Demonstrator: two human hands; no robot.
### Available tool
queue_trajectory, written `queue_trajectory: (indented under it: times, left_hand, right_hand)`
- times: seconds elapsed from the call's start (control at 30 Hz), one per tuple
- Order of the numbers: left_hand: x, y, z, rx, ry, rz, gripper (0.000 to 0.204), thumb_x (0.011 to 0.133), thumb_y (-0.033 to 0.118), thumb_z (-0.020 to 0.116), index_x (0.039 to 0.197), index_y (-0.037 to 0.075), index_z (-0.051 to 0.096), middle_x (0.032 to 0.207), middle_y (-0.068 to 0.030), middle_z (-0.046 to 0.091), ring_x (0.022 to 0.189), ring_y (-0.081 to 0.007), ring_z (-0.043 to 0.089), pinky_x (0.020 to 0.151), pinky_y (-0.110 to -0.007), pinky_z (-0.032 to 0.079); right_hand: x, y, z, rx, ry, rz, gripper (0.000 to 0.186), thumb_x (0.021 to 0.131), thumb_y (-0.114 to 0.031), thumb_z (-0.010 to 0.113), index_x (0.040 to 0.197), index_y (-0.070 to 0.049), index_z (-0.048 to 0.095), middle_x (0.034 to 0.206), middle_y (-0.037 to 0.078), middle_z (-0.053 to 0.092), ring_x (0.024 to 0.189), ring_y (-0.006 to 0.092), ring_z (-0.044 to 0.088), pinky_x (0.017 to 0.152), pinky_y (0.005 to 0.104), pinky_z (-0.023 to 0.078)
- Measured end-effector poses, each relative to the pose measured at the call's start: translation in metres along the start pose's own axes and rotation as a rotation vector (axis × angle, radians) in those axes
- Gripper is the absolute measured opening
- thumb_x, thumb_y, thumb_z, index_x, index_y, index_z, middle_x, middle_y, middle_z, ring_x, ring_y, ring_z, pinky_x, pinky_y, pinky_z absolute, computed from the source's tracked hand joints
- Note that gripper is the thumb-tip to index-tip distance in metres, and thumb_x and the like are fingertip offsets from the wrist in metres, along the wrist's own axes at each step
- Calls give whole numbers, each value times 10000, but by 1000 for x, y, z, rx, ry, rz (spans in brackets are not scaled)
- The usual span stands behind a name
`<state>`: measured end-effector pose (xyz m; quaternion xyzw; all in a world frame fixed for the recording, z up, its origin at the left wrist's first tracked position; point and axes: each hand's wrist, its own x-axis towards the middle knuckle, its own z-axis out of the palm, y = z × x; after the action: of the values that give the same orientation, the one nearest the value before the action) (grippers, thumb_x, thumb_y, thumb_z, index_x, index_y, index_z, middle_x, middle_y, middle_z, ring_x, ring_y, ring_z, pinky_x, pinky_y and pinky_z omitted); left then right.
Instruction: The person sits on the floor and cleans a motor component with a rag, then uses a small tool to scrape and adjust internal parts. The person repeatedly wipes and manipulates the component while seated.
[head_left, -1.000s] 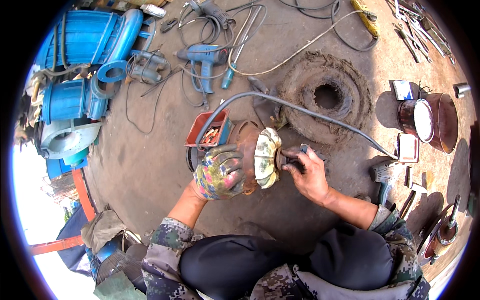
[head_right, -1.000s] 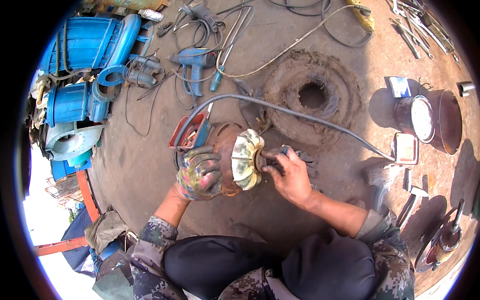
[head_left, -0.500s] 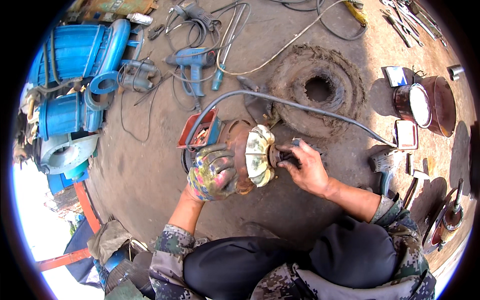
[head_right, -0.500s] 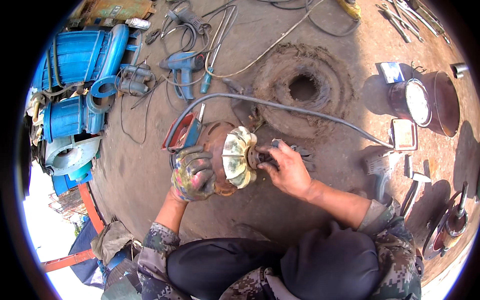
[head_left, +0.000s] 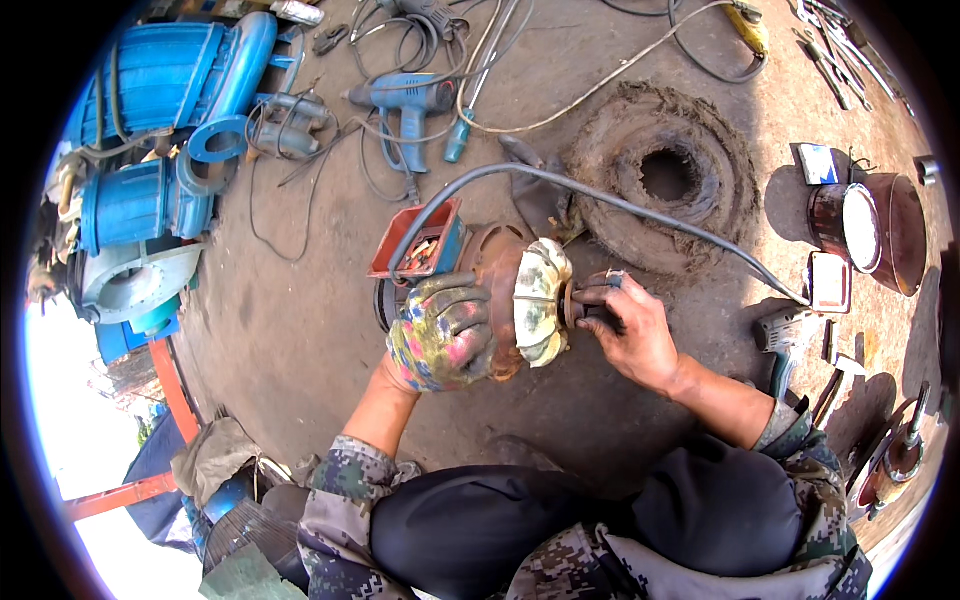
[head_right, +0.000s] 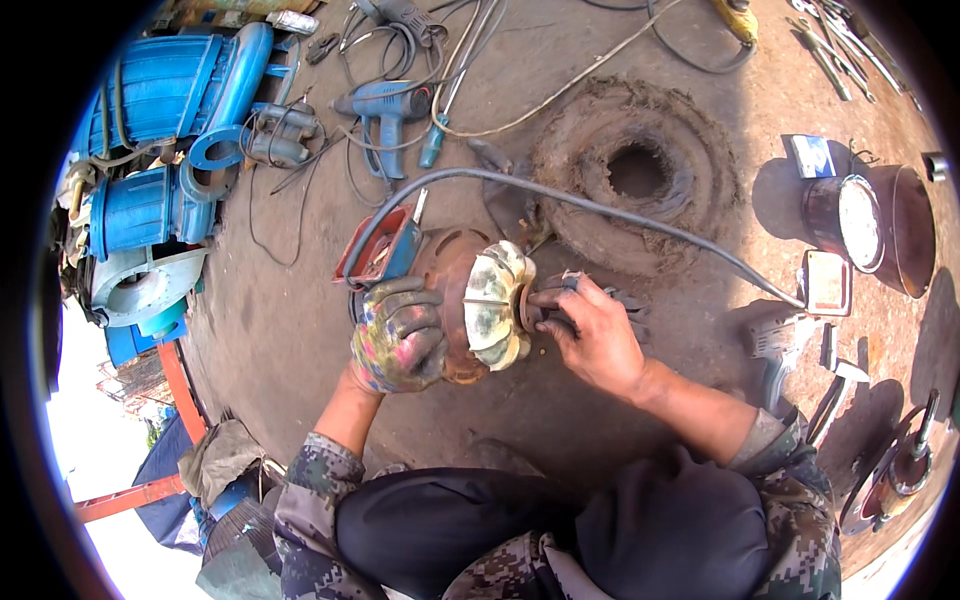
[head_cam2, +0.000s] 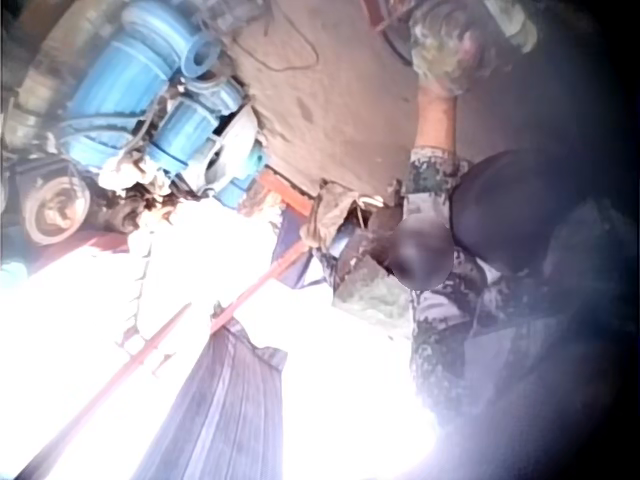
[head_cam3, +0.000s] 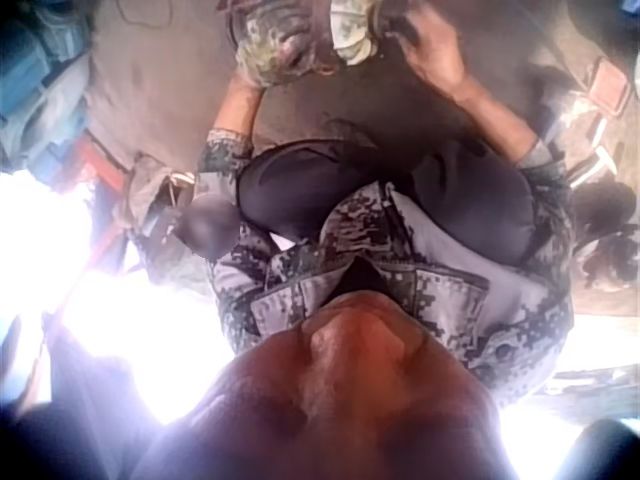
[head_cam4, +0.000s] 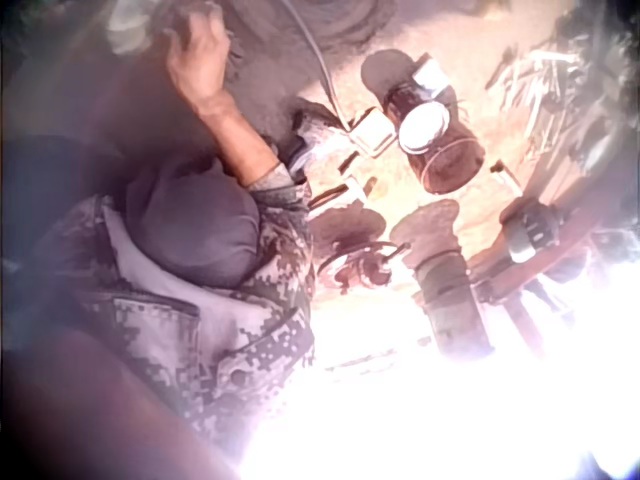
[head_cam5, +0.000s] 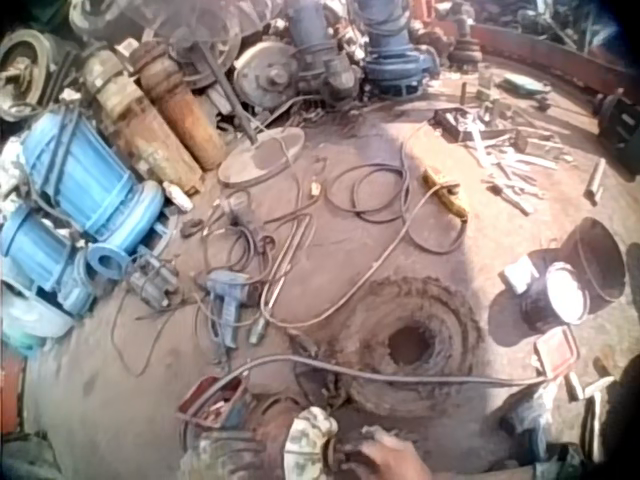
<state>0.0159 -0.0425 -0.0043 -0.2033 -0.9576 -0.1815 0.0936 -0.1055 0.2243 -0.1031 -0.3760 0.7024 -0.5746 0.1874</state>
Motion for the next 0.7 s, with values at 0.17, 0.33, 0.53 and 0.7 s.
queue_trajectory:
  times: [0.17, 0.33, 0.53, 0.7]
  left_hand:
    - [-1, 1, 0, 17, 1, -4, 291, 611, 98, 803, 848, 132, 638, 1029, -62, 707, 1062, -325, 696, 969, -515, 574]
    - [-3, 1, 3, 16, -8, -29, 294, 605, 109, 807, 848, 133, 643, 1037, -63, 710, 1061, -330, 694, 971, -513, 572]
    - [-3, 0, 2, 11, -14, -24, 281, 614, 100, 805, 839, 124, 638, 1014, -61, 704, 1046, -330, 698, 962, -511, 576]
    - [-1, 0, 4, 2, 32, -15, 273, 625, 77, 802, 830, 121, 627, 996, -60, 701, 1024, -323, 706, 957, -512, 583]
  right_hand:
    - [-2, 4, 5, -6, 29, 39, 337, 856, -4, 845, 1174, -36, 736, 1108, 175, 699, 974, 394, 714, 852, 445, 590]
    - [-2, 3, 7, -5, -34, 260, 306, 955, -217, 821, 1142, 7, 728, 1012, 204, 707, 912, 434, 707, 816, 481, 577]
    - [13, 11, -7, -90, -301, 427, 491, 1001, -414, 770, 1210, 23, 691, 1116, 248, 720, 984, 488, 690, 875, 528, 564]
    - [2, 15, -1, -67, -148, 101, 550, 971, -436, 788, 1283, -4, 653, 1142, 265, 703, 1051, 509, 668, 920, 549, 555]
